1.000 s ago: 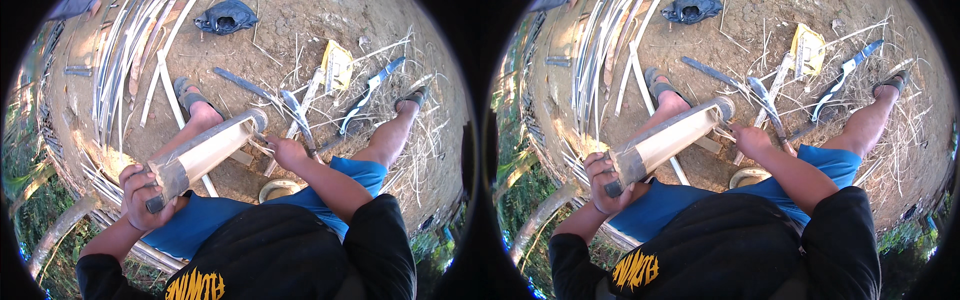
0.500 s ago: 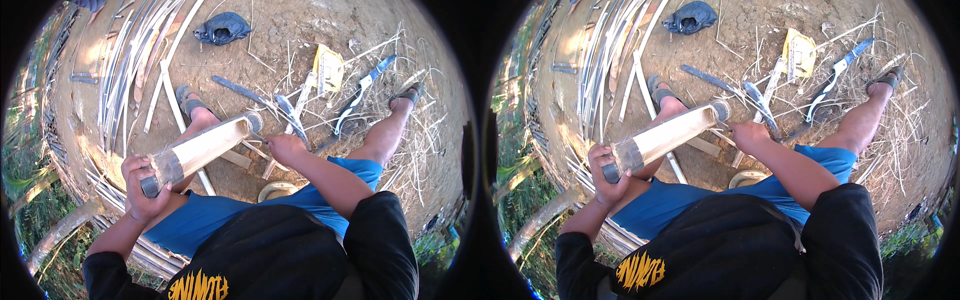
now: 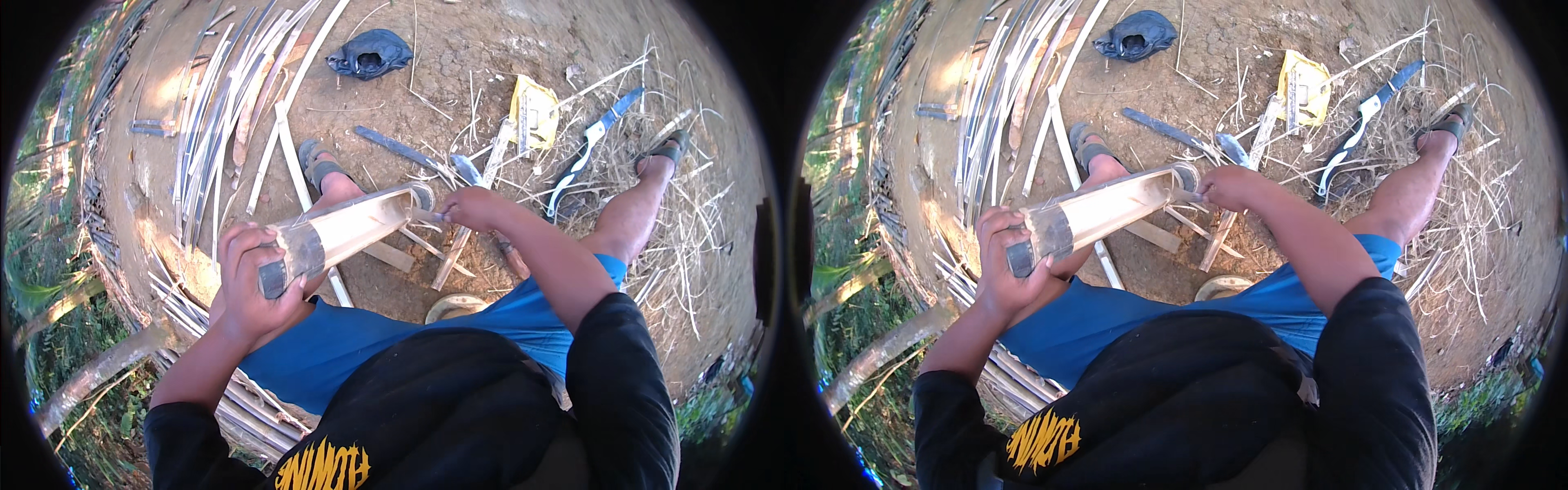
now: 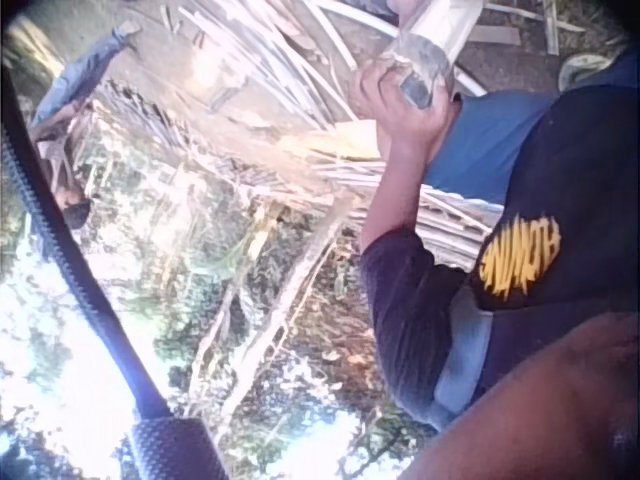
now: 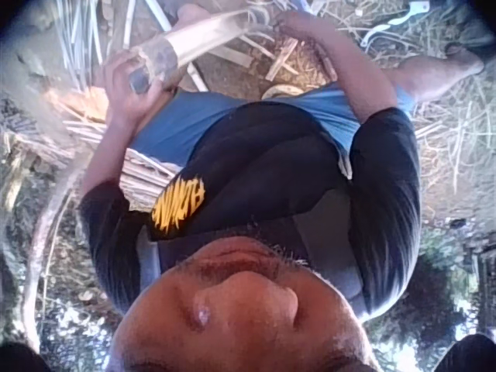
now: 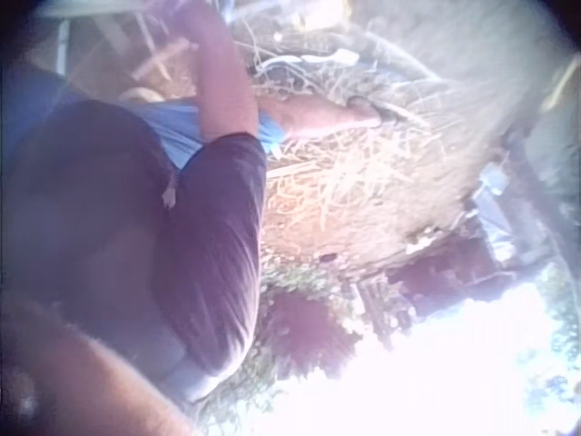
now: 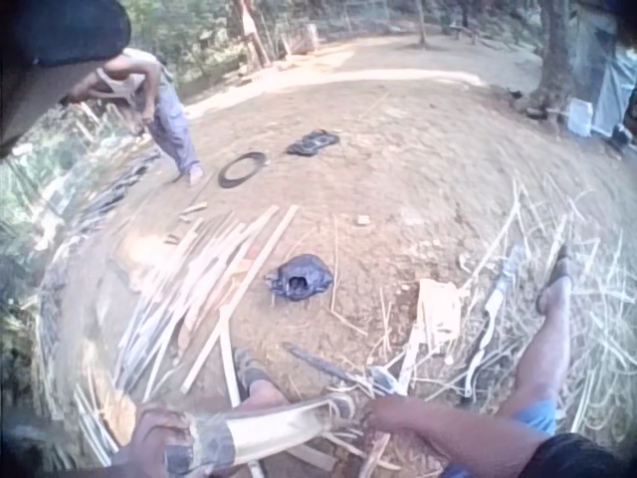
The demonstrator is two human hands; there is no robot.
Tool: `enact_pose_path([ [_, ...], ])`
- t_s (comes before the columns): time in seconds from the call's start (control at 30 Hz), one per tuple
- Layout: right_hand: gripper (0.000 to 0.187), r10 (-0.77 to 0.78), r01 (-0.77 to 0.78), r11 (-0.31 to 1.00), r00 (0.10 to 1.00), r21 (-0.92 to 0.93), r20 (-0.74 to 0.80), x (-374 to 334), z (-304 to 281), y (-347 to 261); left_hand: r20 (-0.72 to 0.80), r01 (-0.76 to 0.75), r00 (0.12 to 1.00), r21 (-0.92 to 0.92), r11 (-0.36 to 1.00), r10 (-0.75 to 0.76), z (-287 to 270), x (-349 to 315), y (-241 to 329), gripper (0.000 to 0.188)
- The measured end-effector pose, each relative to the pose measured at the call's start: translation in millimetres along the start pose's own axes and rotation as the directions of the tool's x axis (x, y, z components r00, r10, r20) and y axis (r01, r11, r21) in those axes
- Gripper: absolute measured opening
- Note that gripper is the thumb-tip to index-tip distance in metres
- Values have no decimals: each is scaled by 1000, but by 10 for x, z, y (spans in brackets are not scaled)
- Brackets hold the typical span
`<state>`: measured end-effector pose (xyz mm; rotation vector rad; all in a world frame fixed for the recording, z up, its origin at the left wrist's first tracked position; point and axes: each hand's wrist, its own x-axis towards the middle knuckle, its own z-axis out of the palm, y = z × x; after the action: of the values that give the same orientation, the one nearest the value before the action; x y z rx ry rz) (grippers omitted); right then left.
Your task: The person carves and smooths the edges of a hollow bamboo cylinder using a knife.
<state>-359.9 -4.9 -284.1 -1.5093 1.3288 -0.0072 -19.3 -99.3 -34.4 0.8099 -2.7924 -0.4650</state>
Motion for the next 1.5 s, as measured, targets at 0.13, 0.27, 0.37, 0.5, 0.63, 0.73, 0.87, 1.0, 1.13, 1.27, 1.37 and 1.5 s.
enact_pose_path([
  [0.13, 32, 319, -320, 947, 938, 18, -133, -681, 22, -135, -45, 9, 999, 54, 998, -7, -24, 88, 163, 49],
  [0.27, 35, 293, -259, 956, 847, 137, -444, -1077, 384, -257, -82, 12, 997, 67, 998, -7, 53, 290, 389, 45],
  [0.37, 35, 132, -91, 990, 867, 107, -481, -1245, 539, -520, -89, 45, 995, 71, 996, -38, 95, 432, 534, 43],
  [0.5, 36, 159, -165, 986, 904, 20, -397, -1144, 683, -679, -99, 28, 995, 74, 997, -21, 144, 612, 742, 39],
  [0.63, 40, 276, -305, 949, 927, -83, -253, -782, 705, -483, -108, 16, 994, 90, 996, -6, 158, 678, 795, 40],
  [0.73, 40, 536, -526, 842, 787, 122, -305, -736, 801, 68, -146, 14, 989, 71, 997, -3, 195, 675, 762, 43],
  [0.87, 37, 502, -478, 862, 753, 171, -424, -910, 890, 486, -208, 72, 977, 82, 994, -54, 218, 618, 562, 43],
  [1.0, 42, 383, -274, 916, 811, 292, -443, -980, 651, -272, -233, 189, 957, 57, 980, -171, 169, 543, 422, 43],
  [1.13, 51, 250, -222, 968, 883, 115, -398, -700, 836, -596, -256, 227, 945, 66, 972, -203, 197, 483, 332, 43],
  [1.27, 56, 363, -353, 931, 867, 92, -343, -518, 906, -660, -282, 289, 919, 9, 957, -274, 218, 392, 292, 41],
  [1.37, 52, 376, -378, 925, 891, 43, -256, -532, 823, -698, -306, 339, 892, -36, 940, -333, 219, 309, 210, 39],
  [1.5, 52, 382, -393, 919, 900, -14, -209, -428, 784, -737, -317, 344, 884, -59, 937, -345, 218, 249, 56, 42],
])
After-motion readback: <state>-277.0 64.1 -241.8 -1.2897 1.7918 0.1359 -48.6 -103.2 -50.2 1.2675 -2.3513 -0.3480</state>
